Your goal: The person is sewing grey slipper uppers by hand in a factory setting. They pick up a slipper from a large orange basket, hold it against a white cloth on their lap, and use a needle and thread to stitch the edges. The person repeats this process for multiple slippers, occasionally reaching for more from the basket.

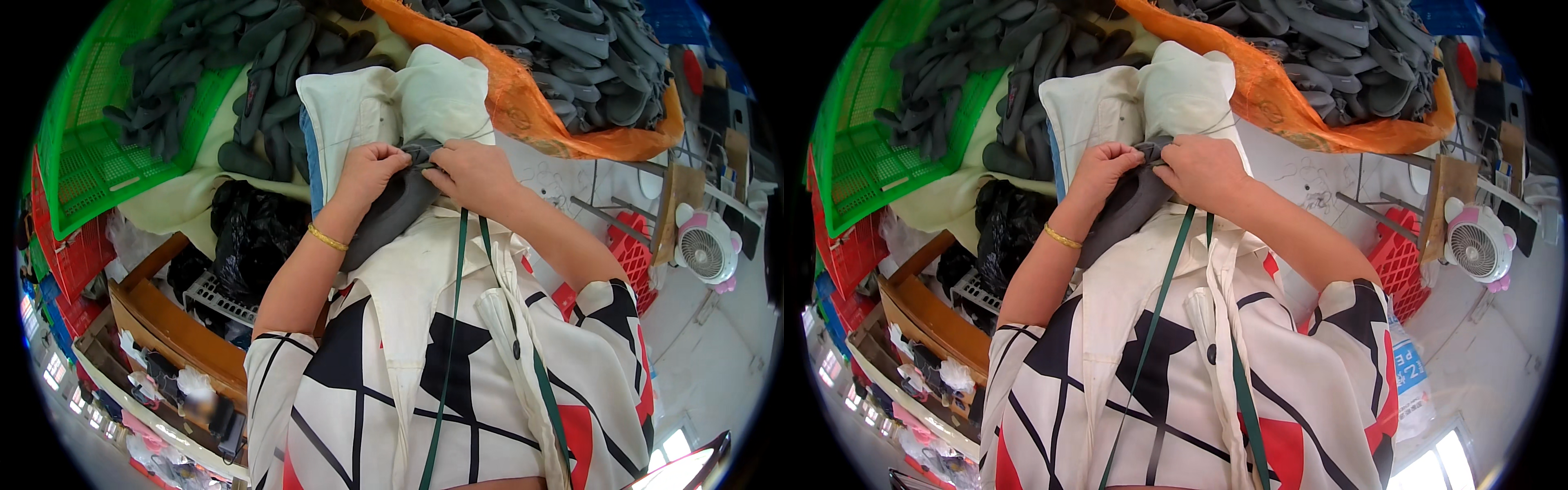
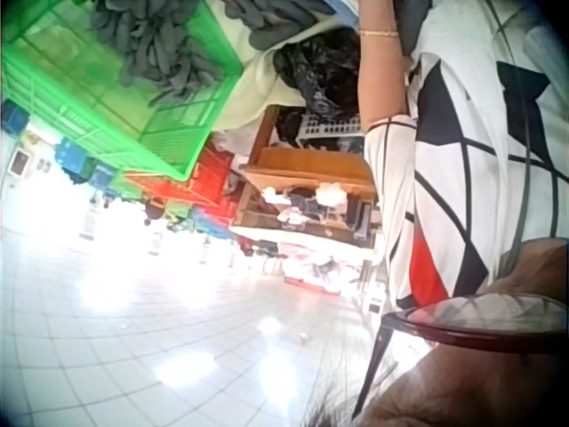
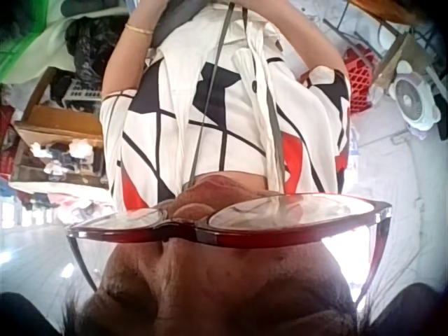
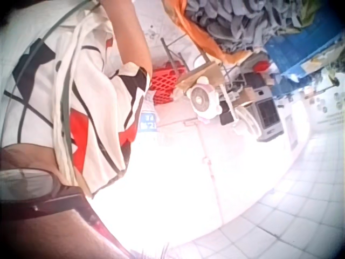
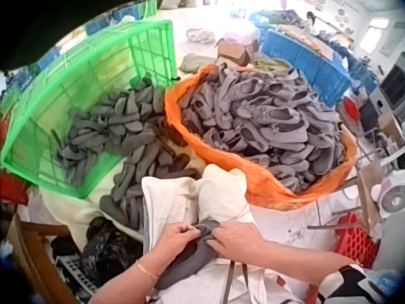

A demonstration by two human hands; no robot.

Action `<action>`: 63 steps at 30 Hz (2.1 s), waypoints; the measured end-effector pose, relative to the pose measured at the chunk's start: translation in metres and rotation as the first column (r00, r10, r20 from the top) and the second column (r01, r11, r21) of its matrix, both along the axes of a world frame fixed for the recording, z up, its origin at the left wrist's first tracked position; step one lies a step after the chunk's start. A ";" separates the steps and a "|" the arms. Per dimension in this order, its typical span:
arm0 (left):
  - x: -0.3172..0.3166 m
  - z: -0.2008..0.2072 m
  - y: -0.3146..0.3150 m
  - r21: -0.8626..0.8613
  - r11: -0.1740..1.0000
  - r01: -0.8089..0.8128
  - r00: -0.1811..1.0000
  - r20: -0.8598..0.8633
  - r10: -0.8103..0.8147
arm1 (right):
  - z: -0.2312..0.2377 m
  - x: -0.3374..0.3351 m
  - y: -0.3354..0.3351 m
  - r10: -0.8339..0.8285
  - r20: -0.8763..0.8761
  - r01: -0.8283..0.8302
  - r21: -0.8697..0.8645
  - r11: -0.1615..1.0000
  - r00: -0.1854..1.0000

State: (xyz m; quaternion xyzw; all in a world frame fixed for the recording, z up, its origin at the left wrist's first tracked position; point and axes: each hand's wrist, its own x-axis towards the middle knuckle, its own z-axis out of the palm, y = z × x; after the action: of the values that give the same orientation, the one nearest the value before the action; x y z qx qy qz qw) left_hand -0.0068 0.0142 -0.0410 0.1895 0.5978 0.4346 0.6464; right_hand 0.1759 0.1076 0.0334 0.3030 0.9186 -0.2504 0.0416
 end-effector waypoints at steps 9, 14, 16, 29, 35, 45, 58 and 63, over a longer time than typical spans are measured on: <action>0.001 -0.003 0.001 0.005 1.000 -0.022 1.000 -0.007 0.022 | -0.001 -0.009 0.004 0.036 0.047 -0.036 0.003 0.999 0.998; 0.000 -0.003 0.002 -0.004 1.000 -0.022 1.000 -0.005 0.022 | -0.004 -0.012 0.004 0.043 0.040 -0.043 0.007 0.999 0.998; 0.001 -0.002 0.001 0.003 1.000 -0.012 1.000 -0.011 0.012 | -0.003 -0.010 0.000 0.073 0.045 -0.073 -0.004 0.997 0.996; 0.003 0.037 -0.019 0.107 0.932 0.346 0.926 -0.201 -0.321 | -0.021 0.042 -0.005 0.003 -0.061 -0.013 -0.154 0.988 0.998; 0.009 0.042 -0.035 -0.157 0.967 0.199 0.973 -0.086 -0.215 | 0.006 0.069 0.020 -0.366 0.165 0.350 -0.774 0.527 0.916; 0.031 0.064 -0.031 -0.161 0.985 -0.059 0.929 0.353 0.113 | -0.008 0.040 0.012 -0.083 -0.546 0.035 -0.098 0.995 0.834; 0.030 0.084 -0.040 -0.008 0.985 -0.173 0.985 0.016 0.173 | 0.020 0.001 0.018 -0.042 -0.617 0.030 -0.031 0.999 0.786; 0.029 0.080 -0.043 0.095 0.994 0.054 0.928 -0.372 -0.015 | -0.012 -0.017 0.001 0.025 -0.651 -0.036 -0.004 0.999 0.758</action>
State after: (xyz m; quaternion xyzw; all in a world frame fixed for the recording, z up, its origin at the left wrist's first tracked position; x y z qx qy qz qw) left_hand 0.0219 -0.0290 0.0391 0.3116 0.6823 0.4099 0.5190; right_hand 0.1590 0.1087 0.0218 0.1820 0.8786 -0.3466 -0.2736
